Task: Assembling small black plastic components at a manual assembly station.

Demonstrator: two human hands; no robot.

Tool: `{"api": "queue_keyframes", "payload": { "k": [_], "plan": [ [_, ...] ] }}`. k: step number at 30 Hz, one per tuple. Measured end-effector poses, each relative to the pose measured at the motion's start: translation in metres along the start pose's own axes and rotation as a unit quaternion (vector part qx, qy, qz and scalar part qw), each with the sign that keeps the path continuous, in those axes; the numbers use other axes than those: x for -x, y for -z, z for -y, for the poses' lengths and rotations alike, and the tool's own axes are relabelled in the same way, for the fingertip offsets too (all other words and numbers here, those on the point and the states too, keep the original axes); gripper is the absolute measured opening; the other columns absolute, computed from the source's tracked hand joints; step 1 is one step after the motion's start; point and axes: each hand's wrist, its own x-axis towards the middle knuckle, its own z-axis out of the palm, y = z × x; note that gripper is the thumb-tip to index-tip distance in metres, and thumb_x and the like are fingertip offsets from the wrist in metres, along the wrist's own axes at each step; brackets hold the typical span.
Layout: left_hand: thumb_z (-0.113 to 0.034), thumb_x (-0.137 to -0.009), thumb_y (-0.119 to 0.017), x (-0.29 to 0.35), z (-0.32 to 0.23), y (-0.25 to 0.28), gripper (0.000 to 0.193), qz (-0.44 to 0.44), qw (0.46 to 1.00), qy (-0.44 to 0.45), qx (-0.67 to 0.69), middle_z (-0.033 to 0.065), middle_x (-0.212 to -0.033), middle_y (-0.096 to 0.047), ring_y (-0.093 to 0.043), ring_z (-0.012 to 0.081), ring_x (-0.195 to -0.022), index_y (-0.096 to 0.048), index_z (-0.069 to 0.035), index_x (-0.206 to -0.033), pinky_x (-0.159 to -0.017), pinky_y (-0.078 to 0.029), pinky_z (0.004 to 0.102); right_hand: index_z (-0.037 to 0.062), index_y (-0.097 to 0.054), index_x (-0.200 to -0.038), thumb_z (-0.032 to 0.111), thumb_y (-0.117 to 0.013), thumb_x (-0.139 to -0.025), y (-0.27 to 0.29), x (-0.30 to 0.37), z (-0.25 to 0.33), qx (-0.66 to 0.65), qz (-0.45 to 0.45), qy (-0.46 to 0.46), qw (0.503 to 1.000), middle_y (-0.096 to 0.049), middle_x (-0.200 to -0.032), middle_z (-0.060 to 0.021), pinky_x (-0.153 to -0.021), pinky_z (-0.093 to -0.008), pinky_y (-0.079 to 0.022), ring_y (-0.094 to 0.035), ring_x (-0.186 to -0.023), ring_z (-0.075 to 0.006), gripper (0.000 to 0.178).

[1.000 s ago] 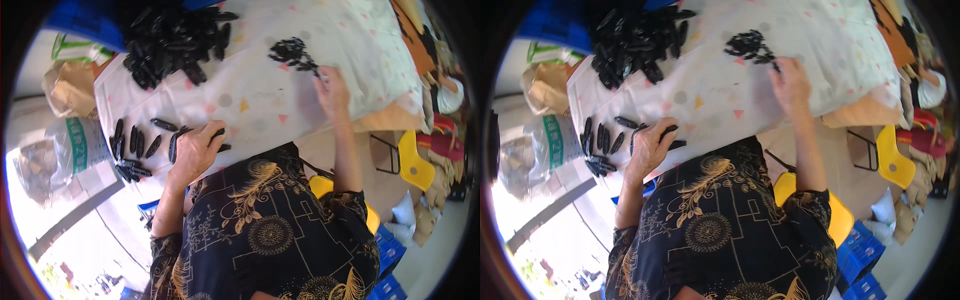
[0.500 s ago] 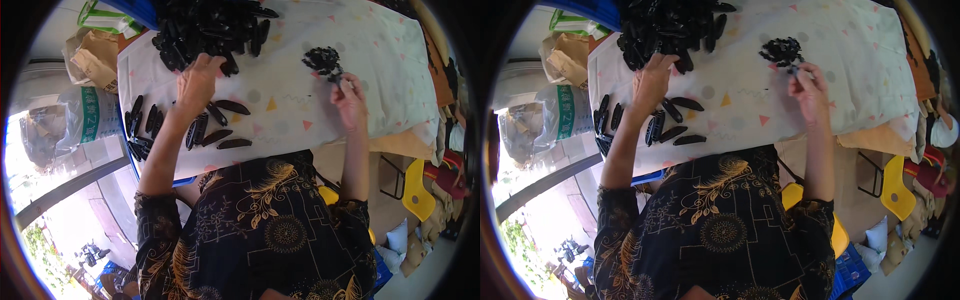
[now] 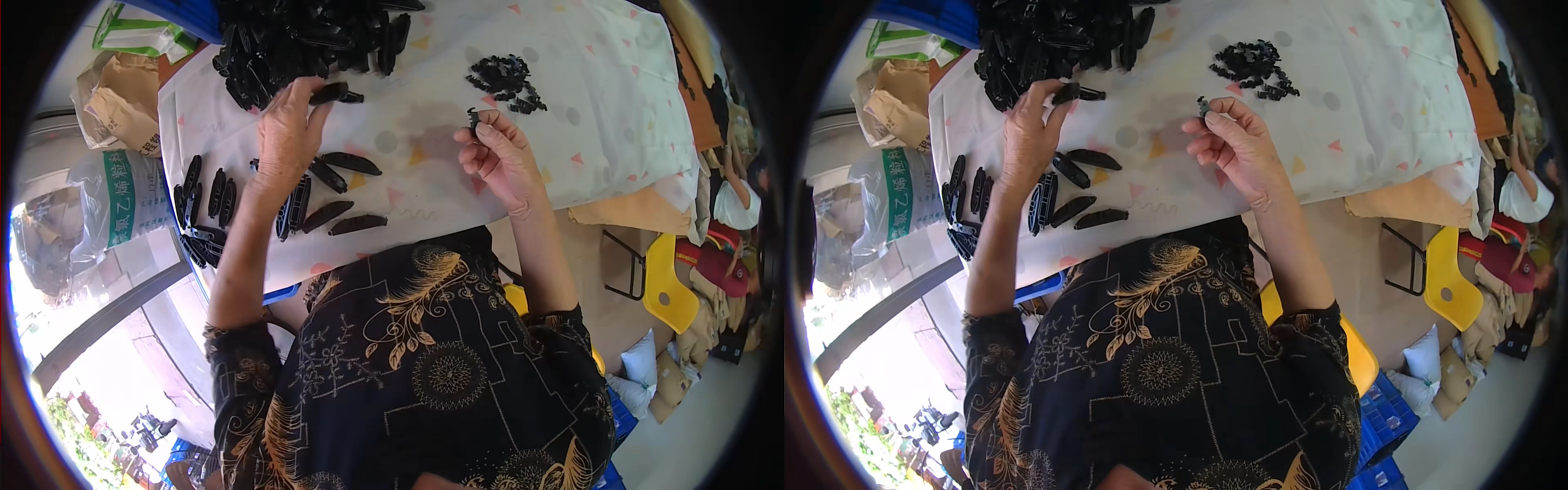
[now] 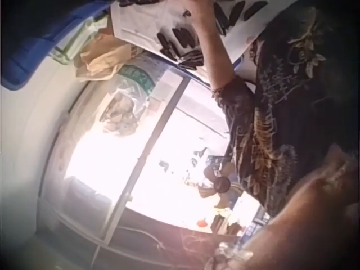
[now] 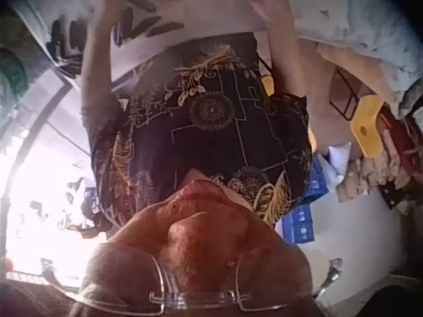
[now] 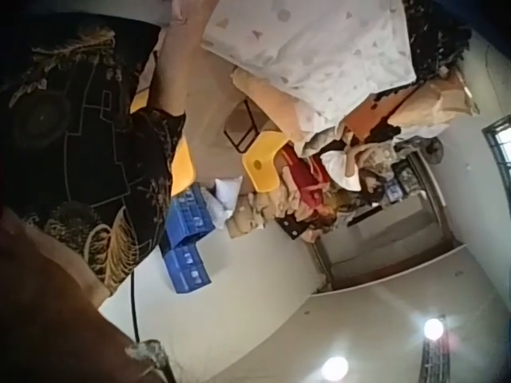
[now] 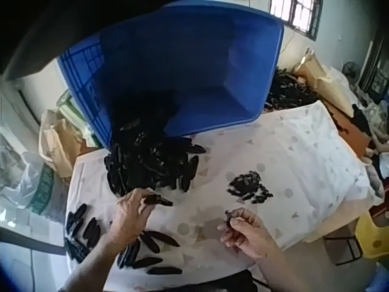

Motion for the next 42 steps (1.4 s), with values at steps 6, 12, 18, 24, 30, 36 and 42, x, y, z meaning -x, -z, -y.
{"api": "queue_keyframes", "payload": {
  "k": [6,12,18,24,30,36,42],
  "plan": [
    [-0.014,-0.095,-0.053,0.02,-0.054,-0.002,0.019,0.097,0.614,0.302,0.723,0.0094,-0.106,-0.064,-0.065,0.0185,-0.088,-0.054,-0.004,-0.111,-0.073,-0.054,0.0275,0.0067,-0.059,-0.093,0.012,-0.059,-0.09,-0.025,-0.004,-0.019,0.093,0.003,0.067,0.993,-0.065,-0.101,-0.0115,-0.068,-0.0258,-0.047,-0.061,-0.078,-0.0133,0.007],
    [-0.012,-0.096,-0.05,0.03,-0.071,-0.008,0.026,0.12,0.485,0.293,0.815,0.0126,-0.11,-0.062,-0.065,0.022,-0.094,-0.05,-0.003,-0.12,-0.075,-0.056,0.0256,0.0051,-0.06,-0.09,0.013,-0.061,-0.089,-0.054,-0.005,-0.035,0.067,0.013,0.094,0.993,-0.06,-0.111,-0.0094,-0.073,-0.0263,-0.045,-0.055,-0.083,-0.011,0.009],
    [-0.016,-0.096,-0.051,0.034,-0.069,-0.008,0.026,0.108,0.506,0.295,0.803,0.0073,-0.105,-0.064,-0.065,0.0169,-0.091,-0.051,-0.004,-0.119,-0.074,-0.053,0.0243,0.0023,-0.059,-0.091,0.01,-0.06,-0.09,-0.063,-0.004,-0.034,0.118,0.037,0.1,0.987,-0.06,-0.103,-0.005,-0.073,-0.027,-0.047,-0.056,-0.084,-0.0119,0.007],
    [-0.02,-0.097,-0.051,0.037,-0.069,-0.007,0.034,0.133,0.541,0.309,0.771,0.0044,-0.095,-0.062,-0.061,0.0112,-0.078,-0.049,0.0,-0.124,-0.067,-0.05,0.0223,-0.0001,-0.058,-0.088,-0.003,-0.063,-0.082,-0.059,-0.004,0.009,0.58,0.182,0.254,0.752,-0.056,-0.088,-0.0041,-0.063,-0.0256,-0.046,-0.057,-0.074,-0.0135,0.008],
    [-0.014,-0.096,-0.049,0.036,-0.073,-0.009,0.029,0.175,0.628,0.272,0.708,0.0041,-0.089,-0.062,-0.059,0.0081,-0.072,-0.053,0.002,-0.12,-0.063,-0.049,0.0211,0.0014,-0.059,-0.086,-0.002,-0.067,-0.077,-0.068,-0.004,0.023,0.658,0.237,0.253,0.668,-0.052,-0.086,-0.005,-0.062,-0.0304,-0.048,-0.056,-0.07,-0.0202,0.013],
    [-0.011,-0.095,-0.05,0.038,-0.075,-0.009,0.026,0.184,0.673,0.269,0.664,0.004,-0.087,-0.062,-0.06,0.0082,-0.069,-0.057,0.003,-0.115,-0.061,-0.051,0.0212,0.0026,-0.059,-0.081,0.002,-0.069,-0.072,-0.069,-0.008,0.025,0.709,0.274,0.276,0.588,-0.049,-0.083,-0.0045,-0.064,-0.0324,-0.047,-0.056,-0.074,-0.0201,0.014],
    [-0.01,-0.094,-0.051,0.042,-0.083,-0.01,0.023,0.208,0.687,0.296,0.631,0.0033,-0.086,-0.063,-0.06,0.0082,-0.069,-0.058,0.001,-0.114,-0.06,-0.051,0.021,0.0047,-0.059,-0.078,0.002,-0.069,-0.07,-0.066,-0.012,0.024,0.732,0.321,0.312,0.514,-0.048,-0.08,-0.0036,-0.064,-0.0328,-0.047,-0.055,-0.076,-0.0198,0.013]
  ]
}}
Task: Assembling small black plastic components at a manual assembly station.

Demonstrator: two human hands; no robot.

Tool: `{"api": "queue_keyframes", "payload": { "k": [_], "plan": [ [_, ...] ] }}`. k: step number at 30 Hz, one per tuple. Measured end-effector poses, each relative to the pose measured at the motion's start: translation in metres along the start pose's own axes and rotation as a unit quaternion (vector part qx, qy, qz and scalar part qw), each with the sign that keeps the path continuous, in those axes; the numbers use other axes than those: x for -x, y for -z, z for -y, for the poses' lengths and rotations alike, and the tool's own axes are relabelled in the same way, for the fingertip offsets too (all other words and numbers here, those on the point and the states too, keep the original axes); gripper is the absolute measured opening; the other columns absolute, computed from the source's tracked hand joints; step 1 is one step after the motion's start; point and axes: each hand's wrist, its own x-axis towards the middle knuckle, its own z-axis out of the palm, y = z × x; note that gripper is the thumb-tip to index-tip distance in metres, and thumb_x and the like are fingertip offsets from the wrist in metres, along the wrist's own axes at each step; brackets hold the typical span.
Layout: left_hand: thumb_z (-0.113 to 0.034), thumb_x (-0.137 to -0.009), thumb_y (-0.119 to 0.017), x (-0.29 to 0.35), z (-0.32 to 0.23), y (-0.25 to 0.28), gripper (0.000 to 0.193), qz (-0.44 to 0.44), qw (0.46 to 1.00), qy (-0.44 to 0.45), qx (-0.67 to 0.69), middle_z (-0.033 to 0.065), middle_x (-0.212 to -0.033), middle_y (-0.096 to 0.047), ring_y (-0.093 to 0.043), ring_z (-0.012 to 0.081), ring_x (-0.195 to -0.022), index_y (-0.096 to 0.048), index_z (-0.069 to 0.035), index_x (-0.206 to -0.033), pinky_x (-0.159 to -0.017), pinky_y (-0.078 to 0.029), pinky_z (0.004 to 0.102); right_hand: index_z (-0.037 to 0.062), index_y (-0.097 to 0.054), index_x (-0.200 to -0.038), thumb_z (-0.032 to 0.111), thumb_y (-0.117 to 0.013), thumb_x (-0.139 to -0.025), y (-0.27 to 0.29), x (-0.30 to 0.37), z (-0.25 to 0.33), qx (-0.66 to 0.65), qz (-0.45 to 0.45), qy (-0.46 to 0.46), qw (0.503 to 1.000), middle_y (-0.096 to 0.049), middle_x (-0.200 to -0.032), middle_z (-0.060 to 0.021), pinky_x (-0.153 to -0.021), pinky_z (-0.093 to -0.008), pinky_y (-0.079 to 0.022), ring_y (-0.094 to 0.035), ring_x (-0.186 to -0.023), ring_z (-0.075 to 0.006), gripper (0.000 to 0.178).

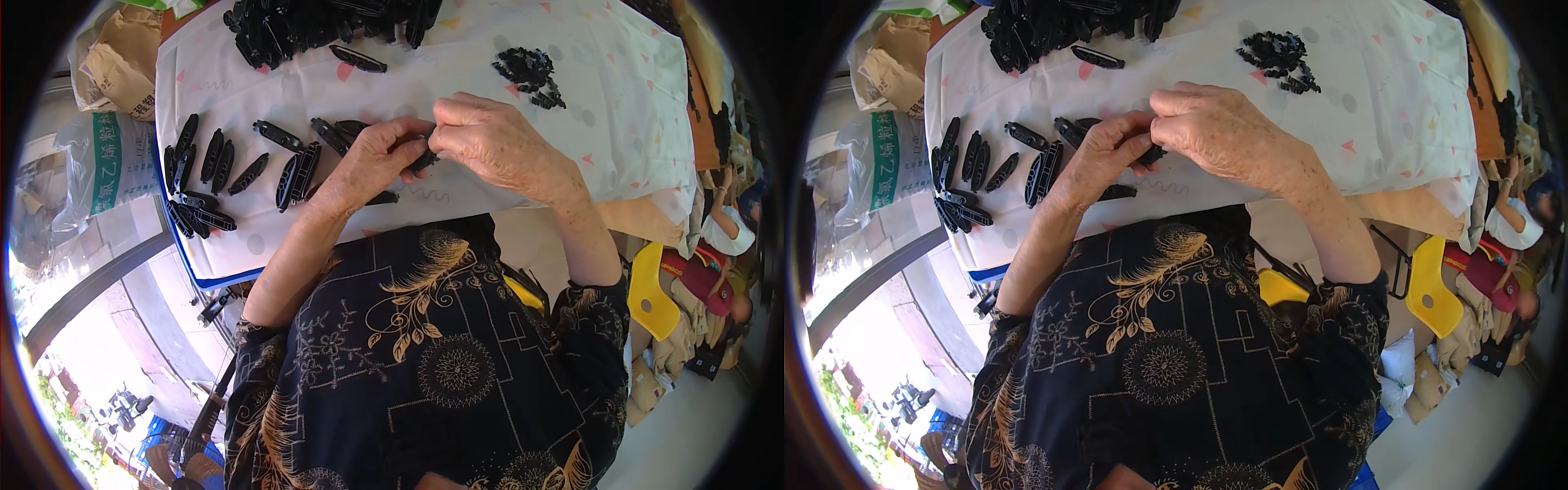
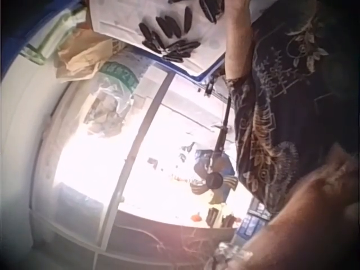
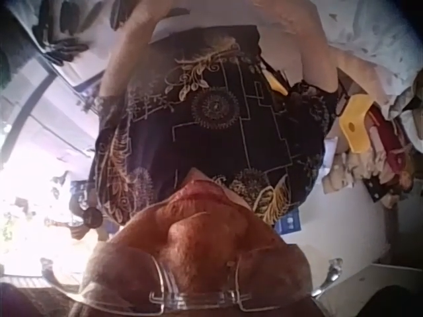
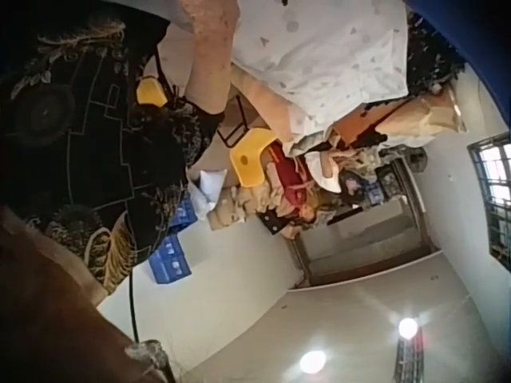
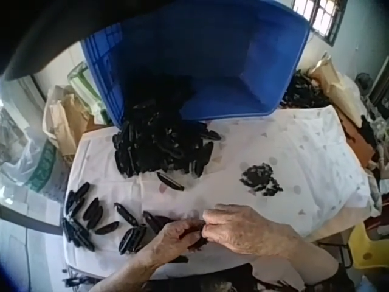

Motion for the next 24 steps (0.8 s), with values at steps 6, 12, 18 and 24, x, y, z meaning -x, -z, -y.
{"api": "queue_keyframes", "payload": {
  "k": [6,12,18,24],
  "plan": [
    [-0.015,-0.096,-0.052,0.001,0.011,0.004,0.024,0.002,0.999,-0.005,0.043,0.004,-0.094,-0.061,-0.061,0.0089,-0.075,-0.057,-0.001,-0.115,-0.063,-0.051,0.0204,0.0064,-0.061,-0.096,0.007,-0.073,-0.072,-0.004,-0.001,-0.005,-0.076,-0.031,-0.129,0.988,-0.054,-0.086,-0.0022,-0.067,-0.0273,-0.047,-0.055,-0.076,-0.0165,0.027],
    [-0.01,-0.094,-0.054,0.004,-0.001,-0.006,0.034,-0.007,0.993,-0.029,0.117,0.0056,-0.099,-0.061,-0.062,0.0116,-0.081,-0.043,-0.004,-0.126,-0.069,-0.052,0.0233,0.0026,-0.046,-0.123,0.007,-0.068,-0.083,-0.042,0.018,-0.011,-0.447,-0.135,-0.288,0.836,-0.058,-0.099,-0.0036,-0.079,-0.0261,-0.048,-0.056,-0.088,-0.0107,0.046],
    [0.001,-0.089,-0.058,-0.004,0.005,-0.014,0.054,-0.011,0.999,-0.044,0.005,0.0092,-0.103,-0.058,-0.061,0.013,-0.088,-0.03,-0.006,-0.134,-0.074,-0.053,0.0272,0.0008,-0.047,-0.124,0.007,-0.062,-0.088,-0.058,0.019,0.002,-0.627,-0.186,-0.296,0.697,-0.06,-0.106,-0.0062,-0.083,-0.0272,-0.049,-0.057,-0.098,-0.0126,0.039],
    [0.008,-0.087,-0.056,-0.007,0.006,-0.028,0.066,-0.013,0.996,-0.076,0.052,0.0099,-0.107,-0.057,-0.058,0.0145,-0.095,-0.022,-0.01,-0.14,-0.083,-0.05,0.0289,-0.0001,-0.049,-0.122,0.004,-0.058,-0.09,-0.064,0.021,0.008,-0.668,-0.207,-0.287,0.654,-0.062,-0.106,-0.0062,-0.082,-0.0246,-0.048,-0.059,-0.095,-0.0117,0.034]
  ]
}}
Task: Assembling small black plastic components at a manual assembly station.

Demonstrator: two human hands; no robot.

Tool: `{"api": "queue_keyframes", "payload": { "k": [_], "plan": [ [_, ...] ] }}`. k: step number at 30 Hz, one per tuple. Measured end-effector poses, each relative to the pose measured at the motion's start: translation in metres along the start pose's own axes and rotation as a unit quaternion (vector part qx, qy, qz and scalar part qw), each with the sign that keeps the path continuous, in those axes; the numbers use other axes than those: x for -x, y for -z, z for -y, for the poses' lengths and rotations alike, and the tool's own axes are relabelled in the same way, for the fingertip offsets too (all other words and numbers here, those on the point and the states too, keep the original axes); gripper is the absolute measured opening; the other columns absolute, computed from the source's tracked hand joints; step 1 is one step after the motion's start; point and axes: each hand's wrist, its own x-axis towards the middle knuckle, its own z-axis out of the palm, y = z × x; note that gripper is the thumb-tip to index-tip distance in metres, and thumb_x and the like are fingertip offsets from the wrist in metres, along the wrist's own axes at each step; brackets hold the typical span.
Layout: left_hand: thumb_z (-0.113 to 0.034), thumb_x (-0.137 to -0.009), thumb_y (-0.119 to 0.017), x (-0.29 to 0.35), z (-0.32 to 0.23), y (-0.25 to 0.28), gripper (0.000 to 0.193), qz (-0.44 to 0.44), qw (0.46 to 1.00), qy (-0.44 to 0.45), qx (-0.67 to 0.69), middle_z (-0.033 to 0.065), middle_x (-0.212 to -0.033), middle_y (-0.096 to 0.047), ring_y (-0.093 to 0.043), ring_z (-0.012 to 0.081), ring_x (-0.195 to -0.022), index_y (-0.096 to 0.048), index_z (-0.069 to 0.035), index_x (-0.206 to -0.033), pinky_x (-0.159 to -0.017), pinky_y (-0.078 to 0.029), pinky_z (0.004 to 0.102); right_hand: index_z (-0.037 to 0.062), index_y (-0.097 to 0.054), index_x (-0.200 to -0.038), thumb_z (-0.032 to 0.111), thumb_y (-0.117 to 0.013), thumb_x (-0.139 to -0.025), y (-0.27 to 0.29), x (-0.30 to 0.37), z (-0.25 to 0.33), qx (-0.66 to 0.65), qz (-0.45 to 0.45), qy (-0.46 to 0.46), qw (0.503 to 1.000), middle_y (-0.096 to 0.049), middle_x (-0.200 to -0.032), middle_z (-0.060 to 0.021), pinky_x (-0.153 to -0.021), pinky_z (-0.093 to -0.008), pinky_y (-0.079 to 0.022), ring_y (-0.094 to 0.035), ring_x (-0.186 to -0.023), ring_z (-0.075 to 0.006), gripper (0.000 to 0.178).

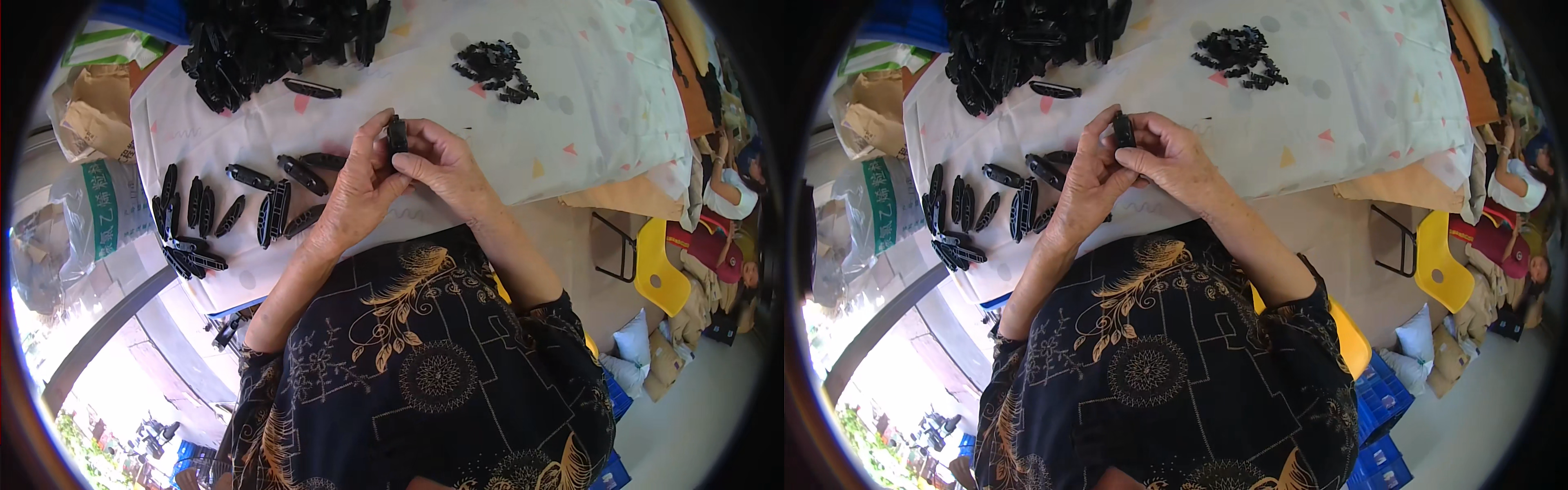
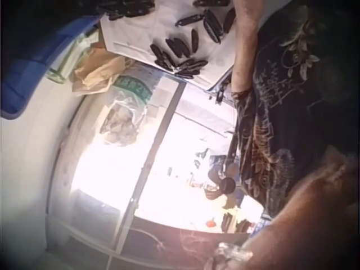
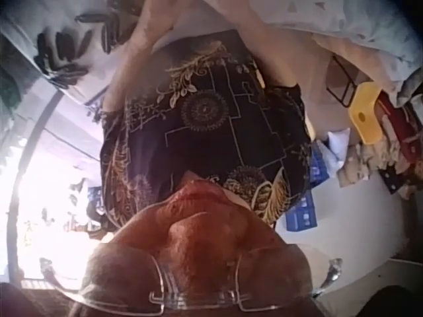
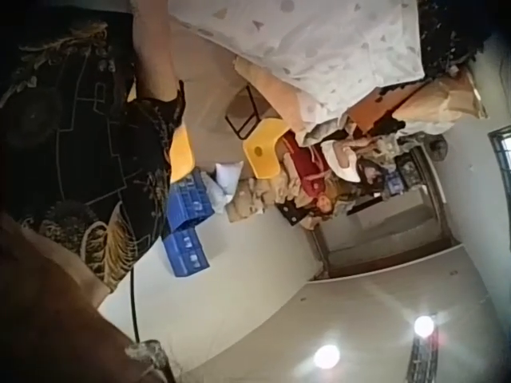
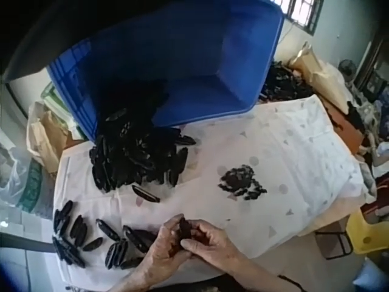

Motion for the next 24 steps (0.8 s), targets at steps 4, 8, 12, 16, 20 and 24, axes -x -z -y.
{"api": "queue_keyframes", "payload": {
  "k": [4,8,12,16,20,24],
  "plan": [
    [0.01,-0.085,-0.055,-0.001,0.005,-0.002,0.068,0.02,0.999,-0.028,-0.042,0.0104,-0.107,-0.057,-0.058,0.0161,-0.098,-0.023,-0.011,-0.141,-0.087,-0.048,0.0299,-0.0004,-0.051,-0.117,0.003,-0.058,-0.09,0.004,0.005,-0.004,0.035,-0.002,0.023,0.999,-0.062,-0.105,-0.0059,-0.081,-0.024,-0.048,-0.059,-0.094,-0.0114,0.028],
    [0.011,-0.084,-0.055,-0.001,0.007,-0.005,0.066,0.025,0.997,-0.022,-0.074,0.0116,-0.104,-0.059,-0.059,0.0169,-0.101,-0.026,-0.01,-0.14,-0.087,-0.048,0.0308,-0.0007,-0.052,-0.113,0.001,-0.057,-0.09,0.0,0.014,-0.003,0.04,-0.037,0.021,0.998,-0.062,-0.103,-0.0052,-0.08,-0.0231,-0.047,-0.059,-0.094,-0.0102,0.024],
    [0.01,-0.083,-0.056,0.003,0.0,-0.006,0.065,0.028,0.991,-0.006,-0.135,0.0126,-0.106,-0.059,-0.059,0.0165,-0.1,-0.029,-0.01,-0.138,-0.085,-0.049,0.0307,-0.0002,-0.052,-0.114,0.002,-0.058,-0.089,0.001,0.022,-0.005,0.02,-0.04,-0.002,0.999,-0.06,-0.098,-0.0033,-0.077,-0.022,-0.048,-0.058,-0.09,-0.0088,0.025],
    [0.004,-0.087,-0.056,0.005,-0.019,-0.007,0.051,0.089,0.961,-0.05,-0.258,0.0127,-0.113,-0.06,-0.063,0.0212,-0.094,-0.038,-0.009,-0.133,-0.079,-0.05,0.0286,0.0027,-0.056,-0.111,0.005,-0.063,-0.086,0.036,0.029,0.014,0.222,-0.048,0.06,0.972,-0.059,-0.096,-0.0038,-0.072,-0.0232,-0.048,-0.057,-0.086,-0.0092,0.027],
    [-0.004,-0.084,-0.063,0.002,-0.041,0.008,0.033,0.073,0.904,-0.077,-0.415,0.0112,-0.111,-0.063,-0.065,0.0246,-0.087,-0.056,-0.008,-0.116,-0.072,-0.052,0.0307,0.0041,-0.061,-0.102,0.007,-0.065,-0.081,0.087,0.016,0.045,0.61,-0.2,0.27,0.717,-0.059,-0.094,-0.0061,-0.07,-0.0302,-0.048,-0.059,-0.083,-0.017,0.021],
    [-0.005,-0.077,-0.059,-0.029,-0.048,0.05,0.03,-0.061,0.763,-0.234,-0.599,0.0059,-0.102,-0.061,-0.06,0.0257,-0.095,-0.06,-0.012,-0.106,-0.078,-0.05,0.0364,0.0053,-0.061,-0.093,0.007,-0.065,-0.08,0.111,0.012,0.051,0.771,-0.231,0.224,0.55,-0.055,-0.092,-0.0069,-0.072,-0.0359,-0.047,-0.056,-0.086,-0.0262,0.014]
  ]
}}
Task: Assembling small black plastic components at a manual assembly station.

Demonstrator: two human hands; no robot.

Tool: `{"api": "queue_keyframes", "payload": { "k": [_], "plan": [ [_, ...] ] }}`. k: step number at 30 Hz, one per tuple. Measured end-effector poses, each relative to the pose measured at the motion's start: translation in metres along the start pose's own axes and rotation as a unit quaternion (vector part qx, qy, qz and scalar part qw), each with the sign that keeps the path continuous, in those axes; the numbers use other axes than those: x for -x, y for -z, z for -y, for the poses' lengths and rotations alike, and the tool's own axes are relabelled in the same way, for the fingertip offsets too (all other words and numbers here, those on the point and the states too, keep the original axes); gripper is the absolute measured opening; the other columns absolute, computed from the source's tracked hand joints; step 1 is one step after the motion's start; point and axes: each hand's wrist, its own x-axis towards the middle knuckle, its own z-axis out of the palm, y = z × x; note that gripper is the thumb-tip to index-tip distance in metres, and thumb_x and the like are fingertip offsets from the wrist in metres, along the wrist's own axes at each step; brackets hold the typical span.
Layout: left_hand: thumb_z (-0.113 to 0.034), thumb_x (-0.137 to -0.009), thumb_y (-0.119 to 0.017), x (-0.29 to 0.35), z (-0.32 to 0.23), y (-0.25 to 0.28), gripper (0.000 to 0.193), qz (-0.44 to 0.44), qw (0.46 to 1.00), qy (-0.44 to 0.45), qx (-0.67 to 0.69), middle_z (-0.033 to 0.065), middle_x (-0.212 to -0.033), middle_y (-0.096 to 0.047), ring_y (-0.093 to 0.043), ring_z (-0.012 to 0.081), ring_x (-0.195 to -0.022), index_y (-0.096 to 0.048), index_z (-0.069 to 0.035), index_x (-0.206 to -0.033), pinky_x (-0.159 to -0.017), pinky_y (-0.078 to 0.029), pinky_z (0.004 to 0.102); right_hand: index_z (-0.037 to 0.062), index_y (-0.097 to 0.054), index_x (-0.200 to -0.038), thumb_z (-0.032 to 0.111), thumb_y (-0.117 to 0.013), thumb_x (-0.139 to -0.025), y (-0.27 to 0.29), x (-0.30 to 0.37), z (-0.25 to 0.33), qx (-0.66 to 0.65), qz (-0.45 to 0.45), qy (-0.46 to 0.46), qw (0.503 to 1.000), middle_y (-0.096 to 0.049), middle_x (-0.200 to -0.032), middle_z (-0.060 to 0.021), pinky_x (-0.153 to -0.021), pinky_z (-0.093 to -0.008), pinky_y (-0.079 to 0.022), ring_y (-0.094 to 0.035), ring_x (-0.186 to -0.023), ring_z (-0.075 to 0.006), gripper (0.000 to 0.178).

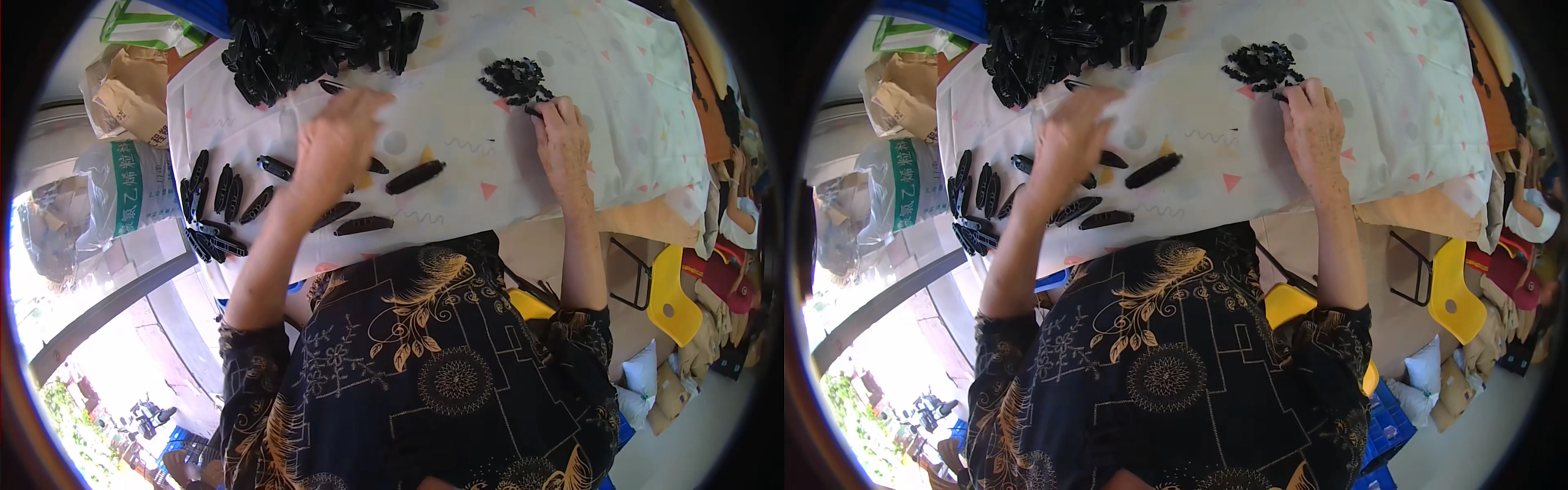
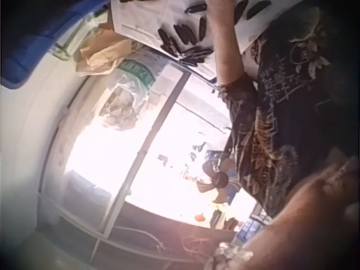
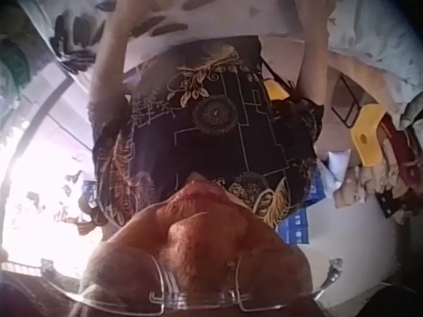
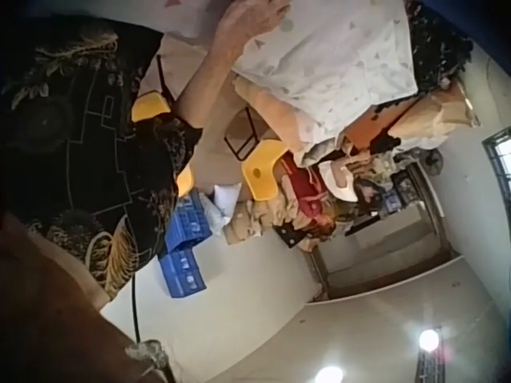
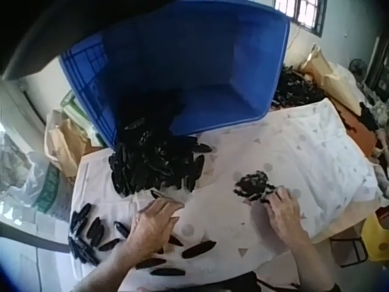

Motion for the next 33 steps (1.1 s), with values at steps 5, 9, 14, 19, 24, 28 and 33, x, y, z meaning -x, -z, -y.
{"api": "queue_keyframes", "payload": {
  "k": [5,9,14,19,24,28,33],
  "plan": [
    [-0.004,-0.075,-0.059,-0.007,0.058,-0.007,0.027,-0.011,0.98,-0.04,-0.196,0.0067,-0.102,-0.06,-0.059,0.0277,-0.094,-0.059,-0.009,-0.101,-0.081,-0.048,0.0392,0.006,-0.06,-0.091,0.006,-0.065,-0.079,-0.007,0.007,-0.001,0.05,-0.015,0.019,0.998,-0.056,-0.091,-0.0069,-0.072,-0.037,-0.047,-0.057,-0.085,-0.0271,0.013],
    [-0.006,-0.075,-0.061,-0.001,0.058,-0.009,0.021,-0.031,0.988,-0.026,-0.15,0.0091,-0.094,-0.061,-0.058,0.0287,-0.093,-0.057,-0.007,-0.095,-0.08,-0.047,0.0394,0.0018,-0.058,-0.09,0.003,-0.065,-0.08,-0.007,0.015,0.008,-0.076,-0.122,0.043,0.989,-0.06,-0.084,-0.0103,-0.063,-0.0338,-0.048,-0.059,-0.072,-0.0272,0.012],
    [-0.016,-0.09,-0.056,0.0,0.032,-0.022,0.027,-0.058,0.978,0.133,0.15,0.0145,-0.097,-0.067,-0.066,0.0302,-0.079,-0.046,-0.005,-0.113,-0.067,-0.052,0.034,-0.0002,-0.06,-0.09,-0.007,-0.066,-0.077,0.009,0.022,0.036,-0.184,-0.183,0.061,0.964,-0.062,-0.085,-0.0118,-0.056,-0.0276,-0.047,-0.059,-0.066,-0.0193,0.015],
    [-0.025,-0.095,-0.054,0.003,-0.028,-0.018,0.029,0.061,0.755,0.252,0.602,0.0148,-0.099,-0.066,-0.067,0.0218,-0.085,-0.046,-0.003,-0.112,-0.069,-0.053,0.0265,-0.0007,-0.06,-0.091,-0.01,-0.068,-0.074,0.017,0.025,0.051,-0.164,-0.219,0.119,0.954,-0.064,-0.09,-0.0144,-0.057,-0.0274,-0.049,-0.062,-0.07,-0.0214,0.02],
    [-0.03,-0.097,-0.049,0.014,-0.046,-0.022,0.035,0.133,0.594,0.277,0.744,0.0171,-0.107,-0.064,-0.066,0.0218,-0.092,-0.044,-0.002,-0.117,-0.075,-0.052,0.0265,0.0001,-0.059,-0.093,-0.011,-0.069,-0.072,0.023,0.027,0.065,-0.154,-0.231,0.179,0.944,-0.063,-0.091,-0.0148,-0.06,-0.0292,-0.052,-0.063,-0.073,-0.0256,0.026],
    [-0.029,-0.097,-0.046,0.019,-0.046,-0.027,0.036,0.137,0.57,0.273,0.763,0.0188,-0.109,-0.063,-0.066,0.0231,-0.093,-0.043,-0.002,-0.121,-0.076,-0.052,0.0271,0.0005,-0.059,-0.094,-0.011,-0.069,-0.071,0.024,0.026,0.074,-0.163,-0.224,0.194,0.941,-0.063,-0.091,-0.0147,-0.061,-0.0306,-0.052,-0.063,-0.074,-0.0258,0.028],
    [-0.025,-0.098,-0.045,0.024,-0.048,-0.03,0.033,0.138,0.563,0.27,0.769,0.0197,-0.109,-0.061,-0.065,0.0245,-0.091,-0.043,-0.004,-0.123,-0.07,-0.052,0.0262,0.0003,-0.063,-0.087,-0.012,-0.067,-0.065,0.02,0.027,0.087,-0.228,-0.215,0.159,0.936,-0.062,-0.089,-0.0106,-0.059,-0.029,-0.05,-0.061,-0.073,-0.0236,0.026]
  ]
}}
